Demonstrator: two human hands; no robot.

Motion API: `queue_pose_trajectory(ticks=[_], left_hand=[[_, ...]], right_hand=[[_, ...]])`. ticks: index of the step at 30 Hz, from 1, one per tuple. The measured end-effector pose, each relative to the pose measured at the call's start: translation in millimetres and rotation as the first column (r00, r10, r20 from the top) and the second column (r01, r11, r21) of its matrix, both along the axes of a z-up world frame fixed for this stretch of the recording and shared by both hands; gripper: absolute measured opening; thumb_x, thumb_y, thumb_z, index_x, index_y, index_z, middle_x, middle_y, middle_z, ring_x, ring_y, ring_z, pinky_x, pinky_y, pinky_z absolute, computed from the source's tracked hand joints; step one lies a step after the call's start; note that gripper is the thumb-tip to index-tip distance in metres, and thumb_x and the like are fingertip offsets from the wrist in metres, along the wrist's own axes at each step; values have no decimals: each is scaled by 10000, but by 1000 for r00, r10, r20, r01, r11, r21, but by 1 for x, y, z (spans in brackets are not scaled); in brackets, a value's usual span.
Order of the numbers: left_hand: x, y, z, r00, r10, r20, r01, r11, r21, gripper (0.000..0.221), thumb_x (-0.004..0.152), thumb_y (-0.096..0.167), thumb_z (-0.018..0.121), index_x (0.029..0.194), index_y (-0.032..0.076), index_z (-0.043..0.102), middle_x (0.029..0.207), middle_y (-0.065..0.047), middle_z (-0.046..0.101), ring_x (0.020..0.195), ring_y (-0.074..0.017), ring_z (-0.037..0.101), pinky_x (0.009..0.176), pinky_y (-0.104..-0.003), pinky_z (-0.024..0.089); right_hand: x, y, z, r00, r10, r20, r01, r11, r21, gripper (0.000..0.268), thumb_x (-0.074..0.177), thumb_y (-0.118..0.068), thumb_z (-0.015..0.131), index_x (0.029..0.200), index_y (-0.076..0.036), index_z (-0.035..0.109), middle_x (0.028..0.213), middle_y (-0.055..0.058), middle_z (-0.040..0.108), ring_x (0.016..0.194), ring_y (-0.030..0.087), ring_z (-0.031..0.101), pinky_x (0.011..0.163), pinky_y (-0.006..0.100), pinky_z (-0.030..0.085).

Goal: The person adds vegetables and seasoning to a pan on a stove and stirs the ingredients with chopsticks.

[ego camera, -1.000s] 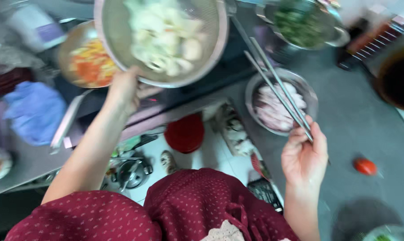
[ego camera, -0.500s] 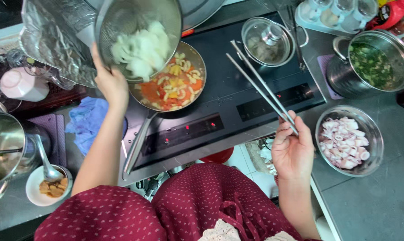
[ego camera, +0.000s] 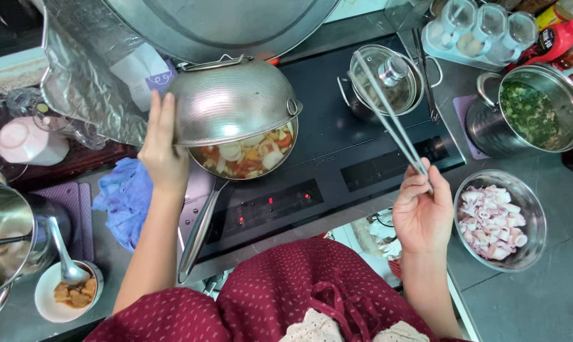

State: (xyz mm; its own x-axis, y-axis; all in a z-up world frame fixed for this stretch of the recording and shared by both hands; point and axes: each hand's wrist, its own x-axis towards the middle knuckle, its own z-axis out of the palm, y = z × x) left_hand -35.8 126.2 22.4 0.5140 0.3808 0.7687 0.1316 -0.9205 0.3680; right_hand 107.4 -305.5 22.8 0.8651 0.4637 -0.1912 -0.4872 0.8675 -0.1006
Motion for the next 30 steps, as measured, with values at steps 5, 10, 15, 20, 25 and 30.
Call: queue_pose_trajectory(ticks=[5, 10, 15, 20, 25, 30], left_hand=[[7, 0, 5, 996, 45, 77, -38, 995, -87, 765, 873, -213, 462, 1561, 116, 515, 1514, -187, 585, 1347, -386, 639, 1063, -442, 572], [8, 4, 8, 976, 130, 175, -83, 965, -250, 666, 992, -170, 506, 1581, 138, 480, 1463, -174, 655, 1116, -297, 765, 950, -368, 597], [5, 15, 5, 966, 104, 235, -12, 932, -362, 725, 927, -185, 474, 1569, 153, 477, 1443, -181, 682, 969, -313, 733, 827, -362, 573], [6, 26, 10, 971, 202, 129, -210, 976, 56, 748, 902, -178, 542, 1562, 165, 456, 1508, -208, 614, 1291, -379, 692, 1006, -405, 569], [-4, 17, 11, 970, 130, 206, -79, 968, -239, 704, 943, -159, 505, 1593, 108, 466, 1488, -235, 617, 1316, -341, 687, 1053, -392, 559], [-4, 28, -12, 954, 166, 251, -33, 887, -461, 530, 1035, -70, 570, 1542, 36, 458, 1355, -237, 706, 1187, -324, 759, 1023, -376, 553]], right_hand=[[24, -6, -3, 998, -29, -56, 30, 999, 17, 209, 1083, -78, 600, 1198, 83, 669, 1150, 226, 680, 885, 191, 697, 770, 210, 610], [25, 4, -2, 999, -10, -42, 10, 1000, -14, 201, 1076, -74, 606, 1188, 76, 679, 1115, 222, 683, 881, 199, 702, 768, 215, 611], [29, 12, 4, 997, 57, -56, -56, 998, 23, 201, 1072, -83, 603, 1178, 72, 675, 1097, 224, 685, 887, 197, 706, 782, 222, 616], [23, 15, 7, 995, 72, -70, -71, 997, 5, 203, 1067, -74, 607, 1174, 78, 689, 1091, 207, 700, 861, 193, 704, 765, 221, 612], [16, 20, 11, 1000, 23, -8, -23, 1000, -17, 189, 1078, -92, 605, 1151, 68, 676, 1069, 183, 685, 862, 204, 689, 758, 233, 598], [8, 42, 40, 811, -369, 453, 482, 861, -162, 233, 1110, -189, 622, 987, 9, 629, 1013, 145, 646, 933, 256, 673, 899, 377, 590]])
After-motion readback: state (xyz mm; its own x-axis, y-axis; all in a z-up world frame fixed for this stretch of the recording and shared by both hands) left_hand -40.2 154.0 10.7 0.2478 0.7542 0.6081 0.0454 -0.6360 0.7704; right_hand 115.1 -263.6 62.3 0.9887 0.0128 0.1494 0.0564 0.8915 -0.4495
